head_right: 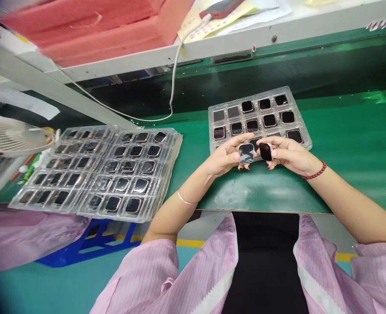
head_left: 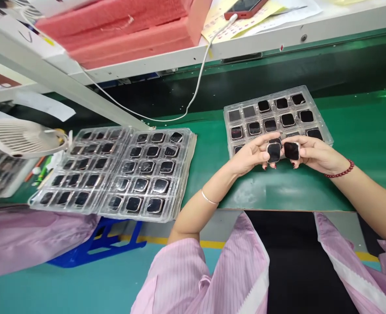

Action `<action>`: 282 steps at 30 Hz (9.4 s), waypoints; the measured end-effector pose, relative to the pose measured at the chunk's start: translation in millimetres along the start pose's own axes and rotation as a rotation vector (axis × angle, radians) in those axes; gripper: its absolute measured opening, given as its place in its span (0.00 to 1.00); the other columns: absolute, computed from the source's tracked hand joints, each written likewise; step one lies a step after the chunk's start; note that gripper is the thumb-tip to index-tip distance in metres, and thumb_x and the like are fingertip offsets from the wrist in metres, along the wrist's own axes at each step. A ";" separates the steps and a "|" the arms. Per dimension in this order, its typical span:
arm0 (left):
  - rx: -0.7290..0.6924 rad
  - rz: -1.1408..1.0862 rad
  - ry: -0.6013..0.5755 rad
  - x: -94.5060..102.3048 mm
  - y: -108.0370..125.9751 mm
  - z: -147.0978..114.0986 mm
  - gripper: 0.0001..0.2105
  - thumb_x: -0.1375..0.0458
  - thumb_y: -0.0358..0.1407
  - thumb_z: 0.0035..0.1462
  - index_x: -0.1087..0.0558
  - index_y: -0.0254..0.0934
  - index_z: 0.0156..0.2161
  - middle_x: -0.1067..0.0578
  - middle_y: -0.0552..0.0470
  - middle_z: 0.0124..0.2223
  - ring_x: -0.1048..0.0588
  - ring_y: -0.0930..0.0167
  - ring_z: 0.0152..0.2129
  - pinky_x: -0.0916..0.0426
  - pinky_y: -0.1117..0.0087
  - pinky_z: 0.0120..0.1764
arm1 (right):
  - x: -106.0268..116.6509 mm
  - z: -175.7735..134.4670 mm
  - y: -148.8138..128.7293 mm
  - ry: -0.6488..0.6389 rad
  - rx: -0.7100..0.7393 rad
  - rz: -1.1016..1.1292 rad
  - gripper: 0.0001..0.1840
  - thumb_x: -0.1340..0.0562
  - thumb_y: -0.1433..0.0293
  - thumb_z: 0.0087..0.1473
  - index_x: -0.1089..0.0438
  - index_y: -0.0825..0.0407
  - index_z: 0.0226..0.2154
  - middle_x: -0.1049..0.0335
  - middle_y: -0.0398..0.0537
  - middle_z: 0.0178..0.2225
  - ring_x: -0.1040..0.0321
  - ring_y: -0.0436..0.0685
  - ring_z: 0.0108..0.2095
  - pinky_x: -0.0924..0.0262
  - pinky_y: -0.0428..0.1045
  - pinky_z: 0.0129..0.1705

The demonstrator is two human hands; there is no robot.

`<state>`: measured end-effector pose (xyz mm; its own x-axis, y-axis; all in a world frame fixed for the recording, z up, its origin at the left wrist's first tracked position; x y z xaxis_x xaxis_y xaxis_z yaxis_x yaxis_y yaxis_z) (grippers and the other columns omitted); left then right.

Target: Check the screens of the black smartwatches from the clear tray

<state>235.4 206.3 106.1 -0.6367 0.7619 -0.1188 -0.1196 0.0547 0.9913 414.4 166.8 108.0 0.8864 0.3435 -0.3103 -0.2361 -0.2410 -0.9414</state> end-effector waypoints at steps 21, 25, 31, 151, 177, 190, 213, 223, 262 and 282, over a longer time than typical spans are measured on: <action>-0.001 0.159 0.257 -1.5 -2.4 -12.0 0.22 0.39 0.43 0.64 0.33 0.40 0.61 0.20 0.44 0.54 0.16 0.67 0.41 0.23 0.73 0.38 | -5.7 -5.2 -5.1 0.244 0.236 -0.331 0.22 0.31 0.67 0.59 0.27 0.45 0.56 0.18 0.48 0.46 0.20 0.55 0.32 0.21 0.52 0.36; -0.006 0.167 0.278 -2.7 -1.2 -12.9 0.22 0.41 0.51 0.65 0.28 0.38 0.56 0.18 0.46 0.48 0.16 0.70 0.34 0.26 0.75 0.32 | -8.5 -6.8 -9.7 0.229 0.242 -0.364 0.17 0.30 0.60 0.60 0.25 0.47 0.49 0.17 0.49 0.42 0.22 0.54 0.28 0.23 0.51 0.31; -0.015 0.175 0.272 -4.6 0.2 -14.1 0.21 0.40 0.49 0.65 0.26 0.36 0.54 0.18 0.44 0.48 0.16 0.70 0.33 0.26 0.75 0.31 | -10.2 -8.0 -12.9 0.225 0.252 -0.365 0.13 0.30 0.60 0.60 0.24 0.48 0.44 0.17 0.48 0.37 0.26 0.52 0.24 0.25 0.50 0.29; -0.078 0.164 0.366 0.3 -4.9 -13.0 0.25 0.45 0.56 0.67 0.27 0.38 0.55 0.18 0.44 0.46 0.17 0.68 0.34 0.24 0.69 0.34 | -13.0 -9.4 -9.6 0.245 0.301 -0.439 0.15 0.36 0.57 0.66 0.23 0.49 0.46 0.19 0.49 0.35 0.28 0.52 0.24 0.28 0.48 0.27; -0.090 0.194 0.335 -6.2 0.0 -14.2 0.23 0.39 0.55 0.63 0.25 0.36 0.49 0.18 0.45 0.42 0.19 0.69 0.34 0.23 0.69 0.37 | -17.5 -9.0 -10.0 0.242 0.251 -0.457 0.10 0.29 0.66 0.58 0.21 0.47 0.43 0.18 0.47 0.38 0.24 0.54 0.26 0.23 0.52 0.30; -0.139 0.182 0.328 -6.2 1.4 -13.8 0.21 0.39 0.52 0.64 0.26 0.35 0.49 0.18 0.48 0.39 0.20 0.73 0.29 0.24 0.71 0.35 | -17.6 -9.5 -11.2 0.253 0.288 -0.471 0.09 0.31 0.69 0.58 0.21 0.48 0.43 0.17 0.47 0.38 0.24 0.53 0.26 0.23 0.50 0.29; -0.157 0.192 0.325 -2.7 -3.2 -12.5 0.25 0.36 0.54 0.61 0.29 0.37 0.52 0.21 0.45 0.48 0.19 0.67 0.43 0.22 0.67 0.43 | -20.0 -10.8 -10.8 0.198 0.418 -0.521 0.23 0.35 0.77 0.57 0.24 0.45 0.54 0.19 0.48 0.48 0.19 0.55 0.36 0.20 0.50 0.37; -0.168 0.195 0.326 -1.6 -7.6 -11.6 0.24 0.35 0.48 0.60 0.32 0.38 0.56 0.20 0.46 0.47 0.19 0.68 0.42 0.22 0.66 0.45 | -20.5 -10.3 -12.5 0.189 0.380 -0.509 0.23 0.33 0.75 0.56 0.24 0.46 0.54 0.19 0.48 0.50 0.18 0.57 0.38 0.19 0.54 0.45; -0.157 0.212 0.314 -2.3 -8.5 -10.5 0.22 0.38 0.36 0.58 0.32 0.39 0.57 0.22 0.45 0.51 0.20 0.66 0.48 0.23 0.64 0.50 | -13.1 -8.3 -8.5 0.237 0.306 -0.462 0.19 0.32 0.71 0.57 0.24 0.46 0.52 0.19 0.50 0.47 0.19 0.57 0.33 0.21 0.51 0.33; -0.120 0.185 0.314 -0.6 -8.3 -9.6 0.22 0.35 0.43 0.59 0.31 0.39 0.56 0.20 0.46 0.48 0.19 0.66 0.45 0.23 0.64 0.49 | -11.7 -5.0 -6.4 0.196 0.268 -0.419 0.22 0.30 0.71 0.55 0.26 0.46 0.53 0.20 0.49 0.46 0.19 0.58 0.36 0.19 0.54 0.38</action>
<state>229.5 199.2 97.4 -0.8560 0.5161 0.0316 -0.0575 -0.1557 0.9861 407.5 159.8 118.3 0.9783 0.1780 0.1063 0.0837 0.1298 -0.9880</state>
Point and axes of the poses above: each hand's wrist, its own z-axis towards the middle knuckle, its own x-axis out of the back of the hand, y = z × x, the point moved 6 cm from there along z, towards the middle knuckle
